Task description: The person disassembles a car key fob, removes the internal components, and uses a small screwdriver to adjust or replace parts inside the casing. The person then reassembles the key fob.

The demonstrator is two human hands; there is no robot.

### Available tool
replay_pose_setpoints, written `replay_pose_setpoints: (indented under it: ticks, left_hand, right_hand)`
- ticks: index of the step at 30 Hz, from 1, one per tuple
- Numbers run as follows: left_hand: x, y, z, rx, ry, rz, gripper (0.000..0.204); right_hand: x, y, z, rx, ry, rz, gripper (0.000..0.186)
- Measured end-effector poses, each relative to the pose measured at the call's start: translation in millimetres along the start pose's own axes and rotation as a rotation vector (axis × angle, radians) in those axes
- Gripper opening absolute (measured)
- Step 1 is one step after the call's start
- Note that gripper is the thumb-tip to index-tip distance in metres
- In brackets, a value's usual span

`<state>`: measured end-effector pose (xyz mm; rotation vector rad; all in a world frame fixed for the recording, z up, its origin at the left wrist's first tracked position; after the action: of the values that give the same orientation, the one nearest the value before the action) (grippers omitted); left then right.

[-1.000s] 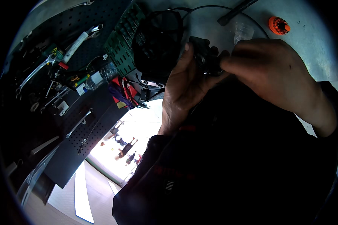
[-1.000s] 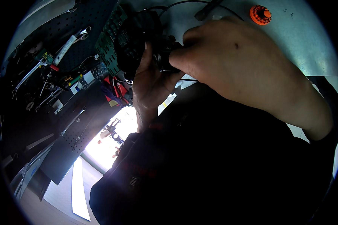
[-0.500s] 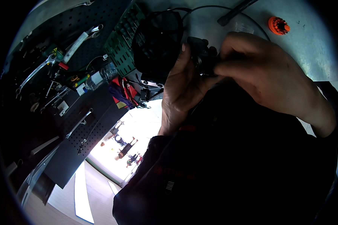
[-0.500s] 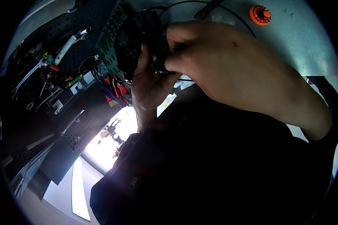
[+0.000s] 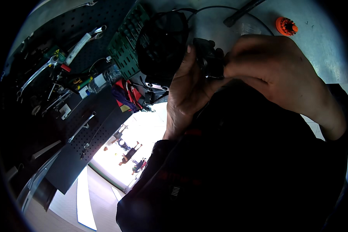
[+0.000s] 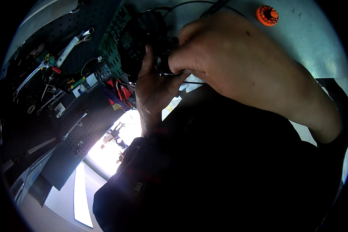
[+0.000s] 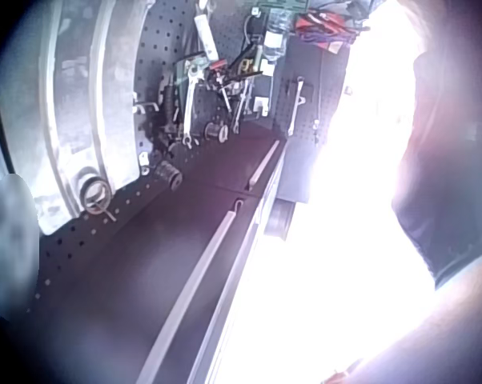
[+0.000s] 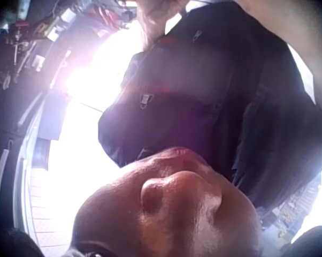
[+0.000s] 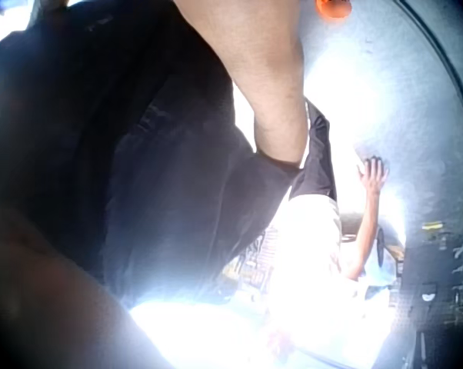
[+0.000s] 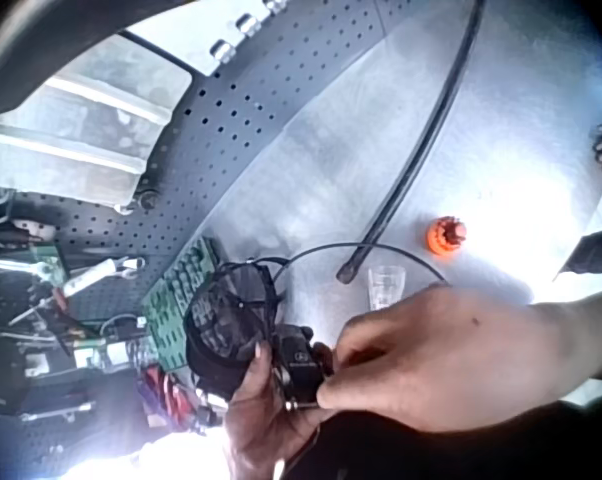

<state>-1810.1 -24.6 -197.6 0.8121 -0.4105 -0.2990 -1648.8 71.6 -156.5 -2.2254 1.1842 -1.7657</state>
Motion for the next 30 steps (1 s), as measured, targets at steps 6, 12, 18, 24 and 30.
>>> replay_pose_setpoints:
  ticks: [6,12,18,24,30]
  left_hand:
    - [3.8,10.1,-3.6,-0.113,0.117,-0.234,0.045]
    - [6.7,10.9,-2.7,-0.190,0.149,-0.241,0.046]
    - [6.0,8.5,-2.7,-0.120,0.090,-0.139,0.047]
    - [1.5,2.8,-0.3,0.015,-0.049,0.051,0.047]
    - [6.6,16.5,-1.2,0.000,0.048,-0.067,0.044]
  right_hand:
    - [1.1,4.6,1.3,-0.082,-0.043,-0.076,0.008]
    - [4.3,4.0,-1.4,-0.179,-0.115,-0.019,0.011]
    - [5.8,2.8,-3.4,-0.191,-0.143,0.015,0.012]
    - [1.5,-3.7,0.3,-0.116,-0.101,-0.056,0.010]
    - [0.4,-2.5,-0.4,-0.157,-0.005,-0.128,0.013]
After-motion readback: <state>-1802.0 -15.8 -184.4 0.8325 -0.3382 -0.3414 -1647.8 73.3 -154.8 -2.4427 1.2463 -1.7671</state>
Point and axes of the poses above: each hand's wrist, its own z-axis away from the middle knuckle, its own y-axis out of the palm, x = y × z, the point moved 4 cm from there along -z, towards the middle knuckle, and after that the axes turned 9 degrees about -y, right-handed, at the moved point
